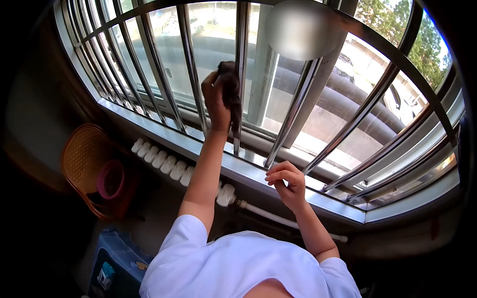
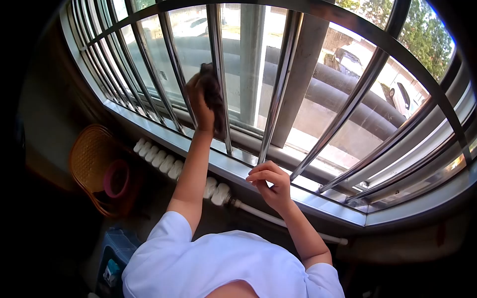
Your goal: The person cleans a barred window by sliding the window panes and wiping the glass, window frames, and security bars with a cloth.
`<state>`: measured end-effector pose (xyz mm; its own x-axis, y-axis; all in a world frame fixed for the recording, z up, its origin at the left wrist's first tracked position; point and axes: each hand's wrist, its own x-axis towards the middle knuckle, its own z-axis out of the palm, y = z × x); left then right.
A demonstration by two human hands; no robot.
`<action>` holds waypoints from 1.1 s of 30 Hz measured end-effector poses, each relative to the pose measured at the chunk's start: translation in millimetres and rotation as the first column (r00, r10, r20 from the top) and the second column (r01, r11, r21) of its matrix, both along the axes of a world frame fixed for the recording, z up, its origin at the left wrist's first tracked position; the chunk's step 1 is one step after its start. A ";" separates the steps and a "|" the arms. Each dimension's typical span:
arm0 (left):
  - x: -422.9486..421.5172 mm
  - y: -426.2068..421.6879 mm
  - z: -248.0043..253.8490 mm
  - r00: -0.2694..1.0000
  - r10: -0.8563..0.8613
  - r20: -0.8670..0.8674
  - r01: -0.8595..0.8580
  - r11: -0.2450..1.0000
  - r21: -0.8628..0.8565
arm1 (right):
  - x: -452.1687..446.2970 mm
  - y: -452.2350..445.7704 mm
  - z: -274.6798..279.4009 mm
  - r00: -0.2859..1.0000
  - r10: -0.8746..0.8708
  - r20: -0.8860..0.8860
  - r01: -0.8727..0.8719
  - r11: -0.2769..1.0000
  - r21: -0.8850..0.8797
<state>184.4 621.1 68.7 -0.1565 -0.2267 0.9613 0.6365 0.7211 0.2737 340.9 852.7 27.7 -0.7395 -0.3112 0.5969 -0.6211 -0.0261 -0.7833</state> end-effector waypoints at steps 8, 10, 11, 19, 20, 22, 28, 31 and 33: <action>12.1 -19.2 -72.4 0.891 0.264 0.370 0.045 0.759 -0.649 | -20.6 -33.3 -15.8 0.992 0.091 0.092 -0.087 0.995 -0.048; 14.2 -27.5 -98.4 0.848 0.359 0.391 0.065 0.660 -0.748 | -25.7 -40.3 -15.9 0.995 0.051 0.085 -0.048 0.998 -0.039; 25.8 -27.7 -91.8 0.859 0.237 0.454 0.123 0.766 -0.631 | -27.7 -43.6 -16.2 0.996 0.018 0.082 -0.016 0.999 -0.029; 102.3 -20.2 -61.4 0.810 -0.505 0.300 0.433 0.858 0.274 | -42.3 -122.6 -43.8 0.956 -0.231 0.180 0.262 0.949 -0.173; 101.7 -24.2 -63.4 0.732 -0.601 0.321 0.566 0.799 0.203 | -43.0 -135.3 -51.8 0.957 -0.252 0.143 0.279 0.933 -0.228; 92.4 -36.9 -68.1 0.323 -0.819 0.475 0.806 0.501 0.316 | -38.2 -153.7 -61.9 0.954 -0.251 0.162 0.296 0.860 -0.416; 53.6 -76.6 -47.3 0.318 -0.807 0.499 0.899 0.423 0.112 | -46.0 -159.2 -28.8 0.862 -0.357 0.359 0.505 0.566 -0.651; 26.5 -82.8 -54.1 0.347 -0.782 0.517 0.829 0.514 0.221 | -73.9 -161.0 23.2 0.751 -0.657 0.068 0.565 0.586 -0.580; 8.0 -73.0 -72.3 0.294 -0.816 0.497 0.753 0.518 0.406 | -99.7 -156.0 51.1 0.515 -0.854 -0.072 0.706 0.470 -0.530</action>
